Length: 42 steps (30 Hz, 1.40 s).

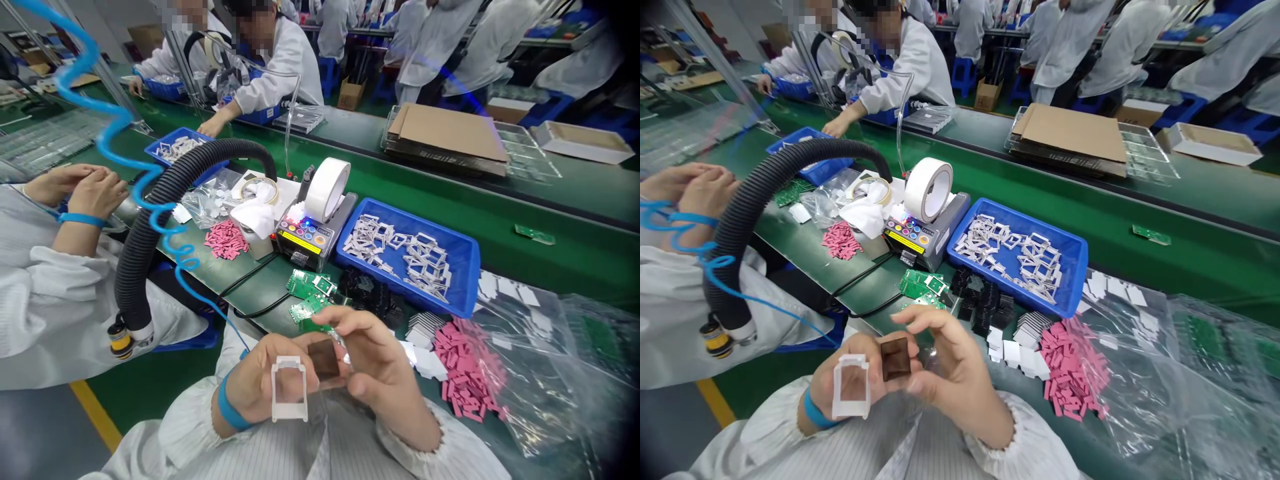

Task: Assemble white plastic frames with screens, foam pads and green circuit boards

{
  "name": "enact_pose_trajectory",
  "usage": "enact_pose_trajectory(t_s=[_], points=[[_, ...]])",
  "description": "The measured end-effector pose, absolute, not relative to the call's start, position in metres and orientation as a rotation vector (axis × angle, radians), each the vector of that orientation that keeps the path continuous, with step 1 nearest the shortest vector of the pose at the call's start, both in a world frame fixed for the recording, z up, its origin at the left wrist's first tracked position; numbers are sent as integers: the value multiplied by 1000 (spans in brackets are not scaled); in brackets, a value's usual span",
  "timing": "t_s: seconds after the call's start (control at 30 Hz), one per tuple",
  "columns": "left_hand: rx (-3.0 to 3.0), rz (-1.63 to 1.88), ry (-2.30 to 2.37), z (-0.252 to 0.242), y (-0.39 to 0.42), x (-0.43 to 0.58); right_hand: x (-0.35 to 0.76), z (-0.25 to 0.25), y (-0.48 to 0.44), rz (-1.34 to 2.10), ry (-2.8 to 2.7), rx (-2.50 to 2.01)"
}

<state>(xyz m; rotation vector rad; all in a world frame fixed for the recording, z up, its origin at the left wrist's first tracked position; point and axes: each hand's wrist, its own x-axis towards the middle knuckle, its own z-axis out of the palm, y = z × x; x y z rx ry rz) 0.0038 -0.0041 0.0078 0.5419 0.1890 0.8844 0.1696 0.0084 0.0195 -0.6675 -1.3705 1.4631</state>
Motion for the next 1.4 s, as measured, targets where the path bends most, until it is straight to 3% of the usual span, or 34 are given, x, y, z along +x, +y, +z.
enact_pose_trajectory(t_s=[0.17, 0.4, 1.0, 1.13, 1.23, 1.33, 1.4], points=[[865, 902, 348, 11, -4, -4, 180, 43, 11, 797, -1836, -945], [1125, 975, 341, 14, -4, -2, 178, 51, 9, 497, -1982, -1050], [1194, 864, 472, 9, -4, -8, 180, 36, 12, 484, -2100, -1054], [997, 898, 491, 1, -4, -5, 179, 33, 13, 455, -2169, -1092], [723, 940, 543, -7, -3, -8, 179, 29, 9, 633, -2166, -1059], [521, 1014, 596, -11, 0, -17, 177, 6, 3, 800, -2209, -1121], [430, 1036, 597, -10, 3, -24, 173, -18, 2, 696, -2342, -1269]])
